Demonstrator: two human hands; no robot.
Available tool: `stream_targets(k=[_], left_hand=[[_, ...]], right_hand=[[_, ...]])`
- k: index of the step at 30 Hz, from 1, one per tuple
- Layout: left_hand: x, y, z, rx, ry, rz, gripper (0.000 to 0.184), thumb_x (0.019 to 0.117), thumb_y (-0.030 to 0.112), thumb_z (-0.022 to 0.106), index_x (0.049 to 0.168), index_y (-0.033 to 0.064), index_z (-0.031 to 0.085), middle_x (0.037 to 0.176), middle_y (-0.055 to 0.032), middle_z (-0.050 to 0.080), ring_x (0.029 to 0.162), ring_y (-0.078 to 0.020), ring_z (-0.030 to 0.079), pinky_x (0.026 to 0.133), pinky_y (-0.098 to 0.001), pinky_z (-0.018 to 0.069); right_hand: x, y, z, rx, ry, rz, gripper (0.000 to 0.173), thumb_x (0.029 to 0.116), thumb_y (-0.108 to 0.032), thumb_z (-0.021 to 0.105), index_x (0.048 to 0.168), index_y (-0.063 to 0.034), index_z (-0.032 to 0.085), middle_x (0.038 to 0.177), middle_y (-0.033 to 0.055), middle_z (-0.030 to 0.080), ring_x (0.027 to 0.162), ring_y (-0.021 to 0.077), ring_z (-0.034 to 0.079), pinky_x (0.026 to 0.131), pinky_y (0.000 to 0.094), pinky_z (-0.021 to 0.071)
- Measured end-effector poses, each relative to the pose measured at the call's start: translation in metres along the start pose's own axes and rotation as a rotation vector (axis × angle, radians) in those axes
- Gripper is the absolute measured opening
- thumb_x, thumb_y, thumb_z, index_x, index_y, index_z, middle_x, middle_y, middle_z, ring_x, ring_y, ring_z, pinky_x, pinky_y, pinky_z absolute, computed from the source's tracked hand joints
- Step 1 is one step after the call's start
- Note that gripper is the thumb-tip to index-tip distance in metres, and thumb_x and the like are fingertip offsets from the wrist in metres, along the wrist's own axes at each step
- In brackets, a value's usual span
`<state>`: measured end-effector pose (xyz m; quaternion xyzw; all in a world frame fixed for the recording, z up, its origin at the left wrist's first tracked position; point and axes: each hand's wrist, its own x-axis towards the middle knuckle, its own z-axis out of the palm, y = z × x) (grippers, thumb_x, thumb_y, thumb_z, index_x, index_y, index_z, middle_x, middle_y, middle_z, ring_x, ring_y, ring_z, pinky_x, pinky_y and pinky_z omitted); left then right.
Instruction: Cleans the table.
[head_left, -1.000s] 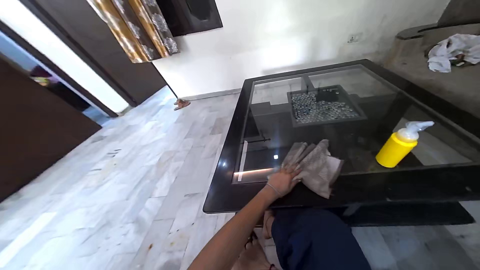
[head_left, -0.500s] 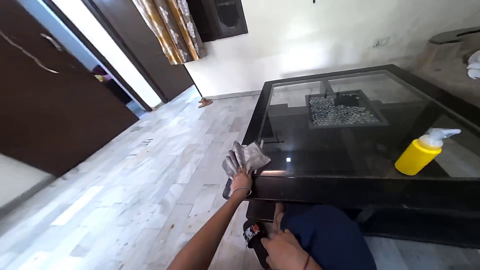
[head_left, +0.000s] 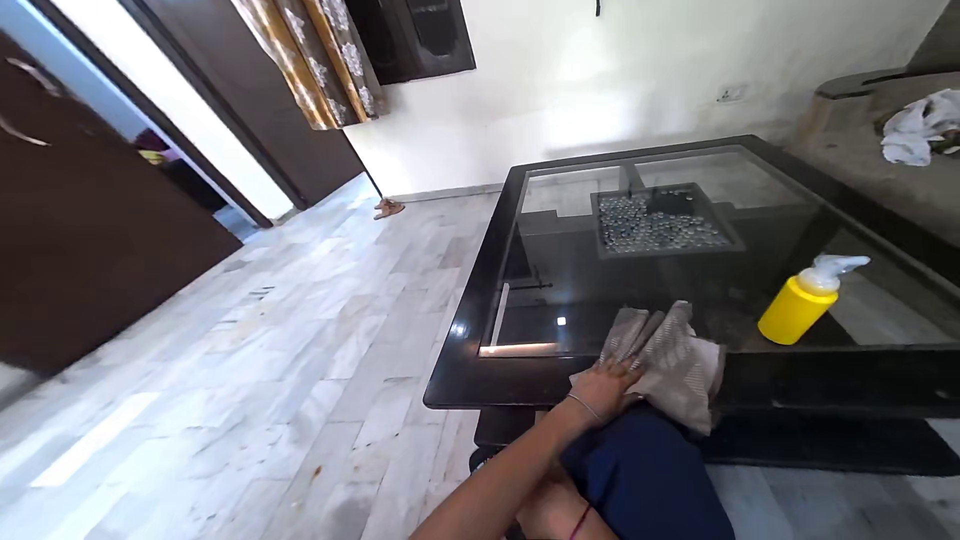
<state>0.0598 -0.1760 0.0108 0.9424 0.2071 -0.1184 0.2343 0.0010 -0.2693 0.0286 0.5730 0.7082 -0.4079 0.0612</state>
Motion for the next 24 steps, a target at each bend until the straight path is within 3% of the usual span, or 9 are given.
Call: stream_targets(k=[4,8,11,13,16,19,22,24], left_hand=[[-0.041,-0.034,-0.003,-0.036,0.062,-0.172,0.051,0.1114,0.031,0.045,0.16,0.0182,0.041,0.169,-0.0076,0.033,0.156,-0.0324,0.029,0.125,-0.0529,0.0267],[-0.095,-0.099,0.0,-0.103,0.283,-0.63,0.049,0.1118,0.032,0.043,0.159,0.0183,0.043,0.165,-0.0108,0.039,0.15,-0.0351,0.041,0.119,-0.0561,0.0371],[-0.132,-0.141,0.001,-0.161,0.462,-0.91,0.049,0.1123,0.032,0.042,0.158,0.0151,0.043,0.165,-0.0168,0.037,0.147,-0.0417,0.043,0.116,-0.0601,0.0385],[-0.144,-0.154,-0.003,-0.198,0.491,-1.03,0.05,0.1132,0.033,0.039,0.16,0.0139,0.04,0.168,-0.0167,0.032,0.149,-0.0415,0.041,0.117,-0.0594,0.0365],[-0.138,-0.149,-0.009,-0.204,0.496,-1.091,0.053,0.1132,0.035,0.039,0.16,0.0102,0.038,0.168,-0.0172,0.03,0.151,-0.0412,0.036,0.118,-0.0586,0.0342],[-0.11,-0.128,-0.015,-0.182,0.431,-1.086,0.057,0.1128,0.04,0.038,0.162,0.0123,0.035,0.17,-0.0153,0.027,0.154,-0.0409,0.032,0.118,-0.0594,0.0352],[-0.073,-0.092,-0.017,-0.143,0.346,-0.93,0.057,0.1121,0.04,0.04,0.161,0.0107,0.037,0.169,-0.0153,0.028,0.154,-0.039,0.032,0.121,-0.0567,0.0328],[-0.048,-0.067,-0.015,-0.083,0.245,-0.736,0.057,0.1119,0.042,0.04,0.159,0.0091,0.04,0.169,-0.0136,0.031,0.153,-0.0369,0.034,0.122,-0.0548,0.0327]], right_hand=[[0.004,-0.001,0.001,0.052,-0.061,0.045,0.044,0.1052,-0.014,0.054,0.146,0.0036,0.053,0.147,0.0287,0.054,0.139,0.0464,0.049,0.112,0.0634,0.0365],[0.017,-0.002,0.003,0.035,-0.083,0.015,0.043,0.1036,-0.014,0.057,0.144,0.0008,0.056,0.142,0.0289,0.057,0.135,0.0468,0.052,0.111,0.0651,0.0376],[0.019,-0.005,0.001,0.012,-0.116,-0.001,0.043,0.1041,-0.013,0.056,0.144,0.0011,0.055,0.143,0.0284,0.057,0.136,0.0455,0.051,0.111,0.0642,0.0374],[0.02,-0.006,0.0,-0.001,-0.129,-0.01,0.043,0.1038,-0.012,0.055,0.145,0.0011,0.055,0.143,0.0285,0.056,0.136,0.0461,0.051,0.111,0.0642,0.0376],[0.021,-0.008,-0.001,0.005,-0.142,-0.013,0.044,0.1034,-0.011,0.055,0.145,0.001,0.054,0.144,0.0286,0.056,0.136,0.0468,0.05,0.11,0.0647,0.0372],[0.024,-0.008,0.001,0.022,-0.138,-0.018,0.043,0.1035,-0.011,0.055,0.144,0.0025,0.054,0.144,0.0296,0.055,0.136,0.0472,0.05,0.111,0.0647,0.0369],[0.024,-0.006,0.003,0.032,-0.12,-0.011,0.042,0.1031,-0.012,0.056,0.142,0.0034,0.056,0.142,0.0294,0.057,0.136,0.047,0.051,0.11,0.0648,0.0383],[0.022,-0.005,0.003,0.035,-0.113,0.003,0.041,0.1035,-0.013,0.056,0.142,0.0038,0.056,0.141,0.0297,0.057,0.136,0.0471,0.051,0.109,0.0649,0.0389]])
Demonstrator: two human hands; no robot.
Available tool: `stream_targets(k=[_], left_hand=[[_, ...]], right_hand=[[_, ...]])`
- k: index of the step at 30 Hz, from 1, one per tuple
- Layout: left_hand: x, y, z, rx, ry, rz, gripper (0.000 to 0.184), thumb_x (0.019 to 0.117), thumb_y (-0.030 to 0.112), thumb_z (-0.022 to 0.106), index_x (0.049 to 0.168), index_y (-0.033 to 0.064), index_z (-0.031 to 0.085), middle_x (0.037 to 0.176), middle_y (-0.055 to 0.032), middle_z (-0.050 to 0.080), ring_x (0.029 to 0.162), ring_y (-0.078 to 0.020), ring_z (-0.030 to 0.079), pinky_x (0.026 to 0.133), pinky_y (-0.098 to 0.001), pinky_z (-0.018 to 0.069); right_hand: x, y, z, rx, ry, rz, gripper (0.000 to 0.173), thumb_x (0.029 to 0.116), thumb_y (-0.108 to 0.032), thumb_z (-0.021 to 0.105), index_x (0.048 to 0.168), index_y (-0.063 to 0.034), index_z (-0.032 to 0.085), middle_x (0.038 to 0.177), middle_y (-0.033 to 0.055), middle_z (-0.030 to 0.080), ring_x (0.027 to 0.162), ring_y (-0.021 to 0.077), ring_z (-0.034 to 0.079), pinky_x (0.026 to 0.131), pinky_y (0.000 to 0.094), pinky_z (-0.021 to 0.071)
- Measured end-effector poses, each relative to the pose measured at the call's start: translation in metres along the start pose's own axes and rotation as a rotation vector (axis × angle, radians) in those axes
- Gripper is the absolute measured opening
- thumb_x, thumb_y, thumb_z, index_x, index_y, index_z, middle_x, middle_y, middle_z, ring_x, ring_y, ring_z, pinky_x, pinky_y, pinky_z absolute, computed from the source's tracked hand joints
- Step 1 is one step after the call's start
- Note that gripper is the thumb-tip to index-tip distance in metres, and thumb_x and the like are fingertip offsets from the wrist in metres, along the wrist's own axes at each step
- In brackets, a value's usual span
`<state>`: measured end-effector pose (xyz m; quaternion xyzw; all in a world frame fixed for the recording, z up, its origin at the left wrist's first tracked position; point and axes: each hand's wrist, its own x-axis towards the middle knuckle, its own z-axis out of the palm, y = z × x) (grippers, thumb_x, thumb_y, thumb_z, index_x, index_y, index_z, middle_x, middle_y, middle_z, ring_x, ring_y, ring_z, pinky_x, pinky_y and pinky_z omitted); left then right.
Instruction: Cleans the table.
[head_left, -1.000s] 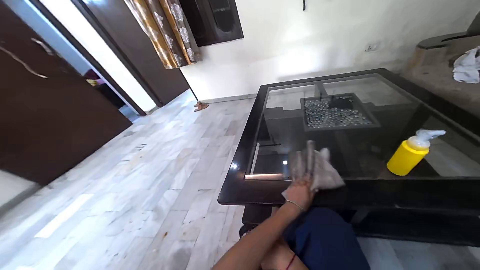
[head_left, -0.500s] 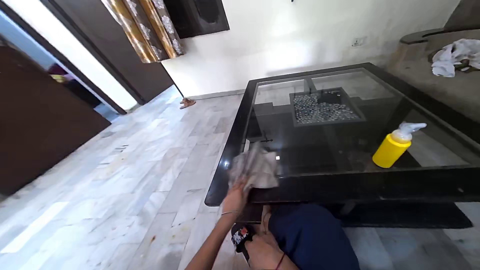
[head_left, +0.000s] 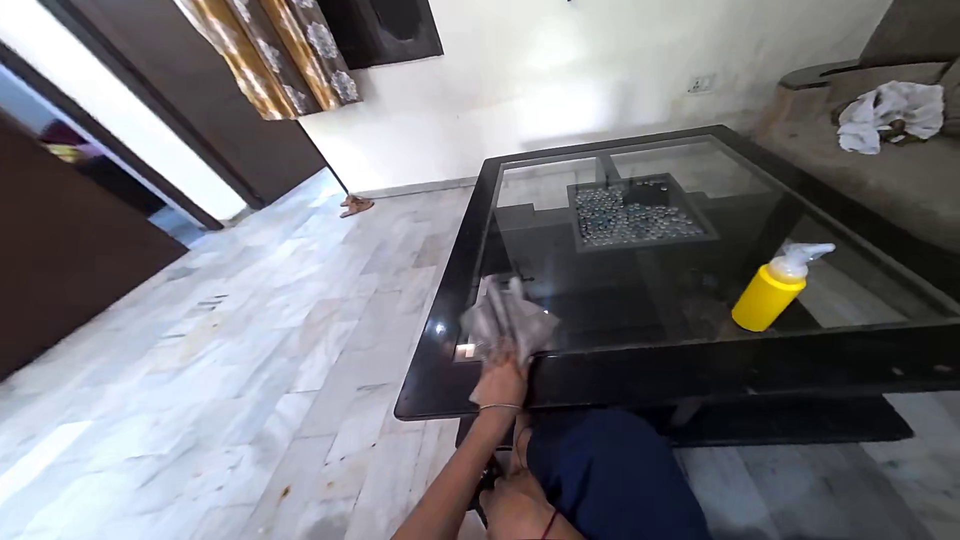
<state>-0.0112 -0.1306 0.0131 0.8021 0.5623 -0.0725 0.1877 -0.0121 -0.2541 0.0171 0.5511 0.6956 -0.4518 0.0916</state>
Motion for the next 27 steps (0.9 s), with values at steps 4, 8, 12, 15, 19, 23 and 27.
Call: stream_targets(k=[4,8,12,15,19,23,27], left_hand=[[0.002,0.043,0.014,0.098,-0.166,0.548,0.054,0.1116,0.037,0.043,0.16,0.013,0.04,0.169,-0.0093,0.033,0.156,-0.0339,0.031,0.124,-0.0539,0.0294],[0.007,0.055,0.02,0.132,-0.221,0.862,0.052,0.1109,0.033,0.046,0.16,0.0145,0.041,0.168,-0.011,0.033,0.157,-0.0345,0.028,0.124,-0.0557,0.028],[0.033,0.039,0.01,0.16,-0.209,0.778,0.05,0.1122,0.035,0.041,0.159,0.0189,0.042,0.168,-0.0068,0.035,0.155,-0.0319,0.034,0.121,-0.0558,0.0324],[0.061,0.009,0.001,0.148,-0.093,0.586,0.049,0.1124,0.035,0.041,0.159,0.0194,0.044,0.167,-0.0056,0.037,0.152,-0.0315,0.039,0.121,-0.0541,0.0347],[0.079,-0.037,-0.017,0.034,0.121,0.191,0.048,0.1115,0.033,0.046,0.158,0.0181,0.046,0.163,-0.0108,0.042,0.144,-0.0385,0.048,0.113,-0.0602,0.0417],[0.084,-0.074,-0.032,-0.064,0.233,-0.178,0.049,0.1122,0.036,0.042,0.158,0.0164,0.045,0.166,-0.0146,0.037,0.145,-0.044,0.045,0.111,-0.0645,0.0415],[0.075,-0.074,-0.03,-0.07,0.228,-0.281,0.053,0.1123,0.037,0.041,0.16,0.0141,0.039,0.168,-0.0139,0.032,0.152,-0.0403,0.036,0.116,-0.0599,0.0373]], right_hand=[[-0.004,-0.002,-0.006,0.0,-0.021,0.039,0.045,0.1008,-0.008,0.055,0.142,0.0094,0.052,0.148,0.0314,0.051,0.141,0.0474,0.046,0.112,0.0654,0.0352],[0.001,0.002,-0.002,-0.009,-0.008,0.042,0.045,0.0998,-0.008,0.056,0.142,0.0074,0.053,0.144,0.0299,0.056,0.136,0.0471,0.05,0.11,0.0647,0.037],[0.002,0.003,-0.003,0.038,-0.025,0.053,0.042,0.1026,-0.012,0.057,0.141,0.0041,0.056,0.14,0.0304,0.058,0.133,0.0478,0.053,0.109,0.0647,0.0395],[0.006,0.006,-0.002,0.031,-0.032,0.053,0.042,0.1028,-0.013,0.058,0.142,0.003,0.056,0.141,0.0307,0.057,0.133,0.0482,0.053,0.109,0.065,0.0394],[0.007,0.007,-0.004,0.043,-0.032,0.044,0.042,0.1039,-0.012,0.056,0.143,0.003,0.055,0.141,0.03,0.057,0.134,0.047,0.052,0.111,0.0634,0.0377],[0.011,0.004,-0.005,-0.008,-0.055,0.02,0.044,0.1029,-0.012,0.057,0.144,0.0031,0.054,0.143,0.0298,0.056,0.135,0.0475,0.051,0.11,0.0647,0.0379],[0.012,0.003,-0.004,-0.009,-0.048,-0.004,0.045,0.1019,-0.012,0.059,0.145,0.003,0.054,0.142,0.0296,0.057,0.135,0.0474,0.051,0.11,0.0645,0.0379]])
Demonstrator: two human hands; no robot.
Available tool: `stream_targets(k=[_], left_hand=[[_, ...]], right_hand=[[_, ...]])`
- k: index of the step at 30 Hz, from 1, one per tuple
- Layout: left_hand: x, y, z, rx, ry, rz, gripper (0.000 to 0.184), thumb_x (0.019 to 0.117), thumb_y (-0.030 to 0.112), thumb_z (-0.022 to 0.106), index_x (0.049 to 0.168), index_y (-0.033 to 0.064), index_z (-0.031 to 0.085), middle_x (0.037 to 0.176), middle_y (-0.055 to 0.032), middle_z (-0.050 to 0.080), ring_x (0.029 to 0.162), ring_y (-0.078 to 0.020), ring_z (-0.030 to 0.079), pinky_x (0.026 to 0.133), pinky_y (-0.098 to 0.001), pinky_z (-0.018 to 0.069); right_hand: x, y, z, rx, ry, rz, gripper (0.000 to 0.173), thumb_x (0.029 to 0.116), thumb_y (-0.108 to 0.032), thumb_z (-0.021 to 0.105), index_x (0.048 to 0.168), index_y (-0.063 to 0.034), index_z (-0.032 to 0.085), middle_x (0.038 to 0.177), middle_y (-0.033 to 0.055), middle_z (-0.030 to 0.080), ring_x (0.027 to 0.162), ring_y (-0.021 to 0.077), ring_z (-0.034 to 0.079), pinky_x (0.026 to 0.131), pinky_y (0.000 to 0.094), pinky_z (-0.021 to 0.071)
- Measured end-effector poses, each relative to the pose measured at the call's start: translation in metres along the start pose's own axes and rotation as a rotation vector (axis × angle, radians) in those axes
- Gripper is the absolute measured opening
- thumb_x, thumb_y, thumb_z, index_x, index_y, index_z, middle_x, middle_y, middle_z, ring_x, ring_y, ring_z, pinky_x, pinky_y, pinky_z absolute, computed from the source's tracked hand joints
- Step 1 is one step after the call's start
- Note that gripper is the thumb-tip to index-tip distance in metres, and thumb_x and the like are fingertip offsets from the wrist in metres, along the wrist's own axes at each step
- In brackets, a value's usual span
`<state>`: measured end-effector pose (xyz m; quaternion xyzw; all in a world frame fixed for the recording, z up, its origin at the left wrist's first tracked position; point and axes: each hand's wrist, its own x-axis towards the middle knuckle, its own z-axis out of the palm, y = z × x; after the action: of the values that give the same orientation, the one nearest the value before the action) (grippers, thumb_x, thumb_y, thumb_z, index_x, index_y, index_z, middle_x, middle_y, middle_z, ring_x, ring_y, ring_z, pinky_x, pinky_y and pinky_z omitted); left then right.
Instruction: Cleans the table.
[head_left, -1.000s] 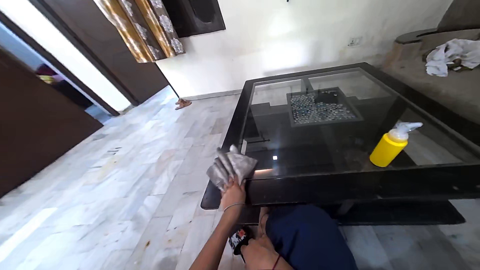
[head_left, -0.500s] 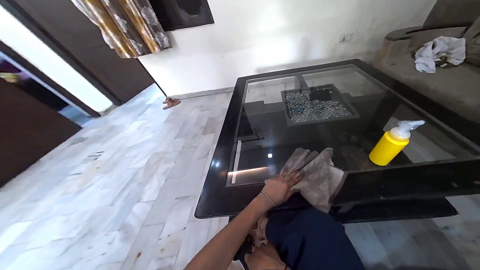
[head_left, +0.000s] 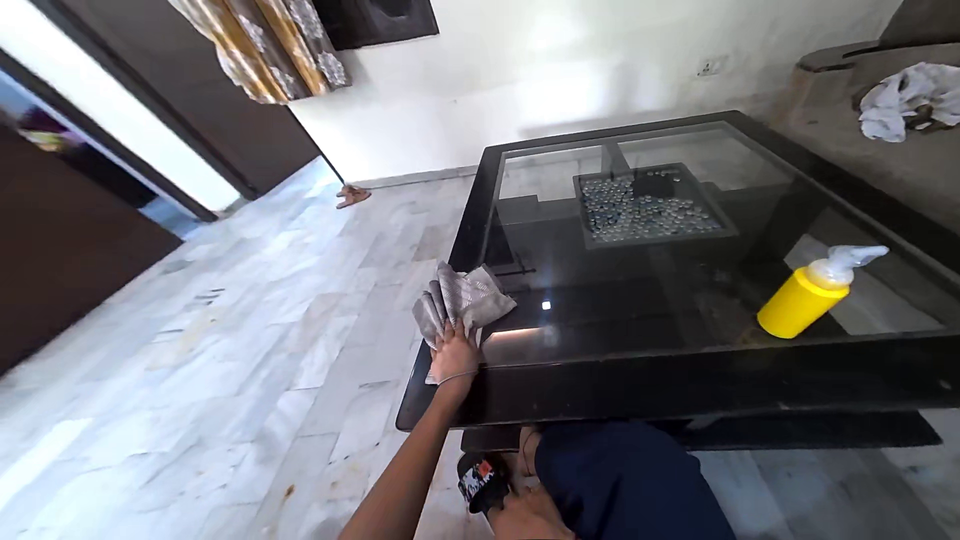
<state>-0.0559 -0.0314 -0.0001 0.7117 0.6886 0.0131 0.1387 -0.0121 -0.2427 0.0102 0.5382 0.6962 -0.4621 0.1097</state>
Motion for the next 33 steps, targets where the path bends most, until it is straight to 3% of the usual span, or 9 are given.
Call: stream_targets(k=[5,10,13,16,19,21,24,28,33], left_hand=[[-0.045,0.037,0.011,0.003,-0.12,0.138,0.055,0.1123,0.037,0.04,0.16,0.0114,0.038,0.168,-0.0144,0.034,0.151,-0.038,0.038,0.119,-0.0561,0.0366],[-0.106,0.093,0.041,0.011,-0.309,0.638,0.053,0.1112,0.034,0.043,0.158,0.0104,0.042,0.167,-0.0111,0.036,0.155,-0.033,0.032,0.125,-0.0506,0.0274],[-0.128,0.126,0.05,0.029,-0.43,0.925,0.054,0.1115,0.036,0.043,0.16,0.0134,0.039,0.169,-0.0091,0.032,0.159,-0.0332,0.023,0.127,-0.0534,0.0222],[-0.13,0.14,0.049,0.042,-0.51,1.001,0.053,0.1124,0.033,0.041,0.162,0.0139,0.037,0.171,-0.0094,0.028,0.16,-0.0337,0.019,0.127,-0.0561,0.0192],[-0.124,0.122,0.044,0.032,-0.466,0.933,0.052,0.1121,0.033,0.042,0.161,0.0156,0.038,0.17,-0.0077,0.03,0.159,-0.0313,0.021,0.128,-0.0538,0.0192],[-0.116,0.097,0.037,0.016,-0.414,0.817,0.051,0.1119,0.033,0.042,0.161,0.0171,0.039,0.169,-0.0072,0.033,0.158,-0.0307,0.026,0.127,-0.0525,0.0225],[-0.099,0.042,0.028,-0.029,-0.256,0.504,0.049,0.1115,0.036,0.042,0.157,0.0167,0.046,0.163,-0.0083,0.043,0.152,-0.032,0.038,0.124,-0.0519,0.03],[-0.068,-0.024,0.011,-0.067,0.001,0.078,0.048,0.1114,0.032,0.043,0.156,0.016,0.048,0.162,-0.0154,0.043,0.145,-0.0433,0.046,0.112,-0.0628,0.041],[-0.046,-0.025,0.004,-0.027,0.028,-0.13,0.054,0.1125,0.038,0.04,0.16,0.0122,0.039,0.168,-0.0149,0.031,0.156,-0.038,0.028,0.124,-0.0576,0.0256]], right_hand=[[-0.001,0.0,0.001,0.031,0.002,-0.004,0.044,0.1032,-0.012,0.057,0.145,0.0017,0.054,0.142,0.029,0.057,0.135,0.0468,0.051,0.111,0.0638,0.0376],[-0.011,-0.003,-0.002,0.009,0.034,-0.016,0.044,0.1048,-0.012,0.051,0.145,0.0066,0.051,0.148,0.0286,0.053,0.141,0.0442,0.047,0.116,0.0615,0.0336],[-0.02,-0.002,-0.001,0.091,0.103,0.009,0.04,0.102,-0.014,0.057,0.137,0.0057,0.06,0.144,0.027,0.057,0.138,0.0416,0.05,0.113,0.0599,0.0363],[-0.023,0.003,0.003,0.118,0.144,0.039,0.041,0.0986,-0.014,0.064,0.135,0.0044,0.062,0.144,0.0259,0.058,0.138,0.0413,0.05,0.114,0.0606,0.0347],[-0.02,0.005,0.001,0.042,0.122,0.033,0.043,0.1042,-0.014,0.053,0.144,0.0037,0.054,0.151,0.0245,0.052,0.144,0.0401,0.044,0.118,0.0587,0.0305],[-0.019,0.003,-0.002,-0.012,0.065,0.041,0.044,0.1071,-0.016,0.048,0.146,0.0034,0.052,0.15,0.0257,0.053,0.143,0.0416,0.047,0.116,0.0588,0.0336],[-0.011,0.003,0.004,0.014,0.048,0.034,0.045,0.1066,-0.017,0.053,0.148,0.0005,0.052,0.143,0.029,0.057,0.135,0.0467,0.052,0.111,0.0629,0.0382],[-0.007,0.0,0.006,0.012,0.023,0.012,0.044,0.1055,-0.016,0.056,0.147,-0.0012,0.054,0.142,0.0284,0.058,0.134,0.0462,0.053,0.112,0.0621,0.0378],[-0.006,-0.002,0.006,-0.003,0.0,-0.006,0.045,0.1061,-0.016,0.055,0.148,0.0004,0.052,0.143,0.0295,0.056,0.136,0.0465,0.051,0.112,0.0613,0.0374]])
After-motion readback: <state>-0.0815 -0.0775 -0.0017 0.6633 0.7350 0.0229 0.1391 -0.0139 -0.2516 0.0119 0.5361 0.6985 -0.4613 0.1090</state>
